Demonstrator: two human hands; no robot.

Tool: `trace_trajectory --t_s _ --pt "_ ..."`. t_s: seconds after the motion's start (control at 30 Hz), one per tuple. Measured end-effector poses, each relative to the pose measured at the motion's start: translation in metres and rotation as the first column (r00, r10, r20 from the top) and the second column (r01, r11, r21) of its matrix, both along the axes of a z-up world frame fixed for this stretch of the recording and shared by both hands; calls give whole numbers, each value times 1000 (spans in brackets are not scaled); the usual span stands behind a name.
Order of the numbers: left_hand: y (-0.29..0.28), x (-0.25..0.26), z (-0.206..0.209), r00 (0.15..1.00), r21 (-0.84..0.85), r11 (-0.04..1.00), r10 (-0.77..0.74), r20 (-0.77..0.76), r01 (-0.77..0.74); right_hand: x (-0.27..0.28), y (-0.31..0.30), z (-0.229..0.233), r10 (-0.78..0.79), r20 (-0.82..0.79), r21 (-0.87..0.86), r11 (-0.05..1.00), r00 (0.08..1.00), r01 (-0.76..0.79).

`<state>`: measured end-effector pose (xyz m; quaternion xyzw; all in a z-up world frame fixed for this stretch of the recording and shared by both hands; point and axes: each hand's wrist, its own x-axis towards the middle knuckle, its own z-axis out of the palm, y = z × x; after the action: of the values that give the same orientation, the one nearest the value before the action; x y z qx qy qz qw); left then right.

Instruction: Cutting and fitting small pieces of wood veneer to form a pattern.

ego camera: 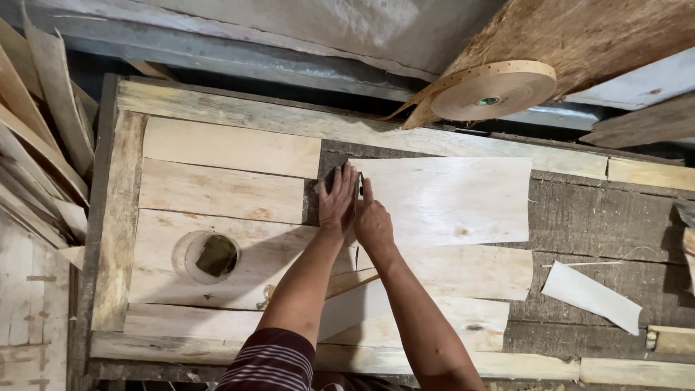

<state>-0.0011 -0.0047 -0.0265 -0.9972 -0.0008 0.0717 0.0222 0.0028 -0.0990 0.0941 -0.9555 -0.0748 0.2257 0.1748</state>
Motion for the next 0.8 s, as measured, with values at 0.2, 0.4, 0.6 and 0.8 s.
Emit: trace_trajectory --t_s 0.2,0.4,0.6,0.8 --pt "-1 -1 -15 999 3 1000 6 37 -7 -8 -16 -57 206 218 -77 978 954 -194" --pt "0 0 -5 999 -92 995 35 17 -34 -8 -3 -8 -9 65 47 999 998 6" --pt "0 -2 -43 978 156 987 -6 208 -27 -11 -10 -28 25 164 98 994 986 -41" --pt "5 -9 -2 999 -45 999 -15 48 18 -8 -3 -4 41 92 67 997 995 -47"
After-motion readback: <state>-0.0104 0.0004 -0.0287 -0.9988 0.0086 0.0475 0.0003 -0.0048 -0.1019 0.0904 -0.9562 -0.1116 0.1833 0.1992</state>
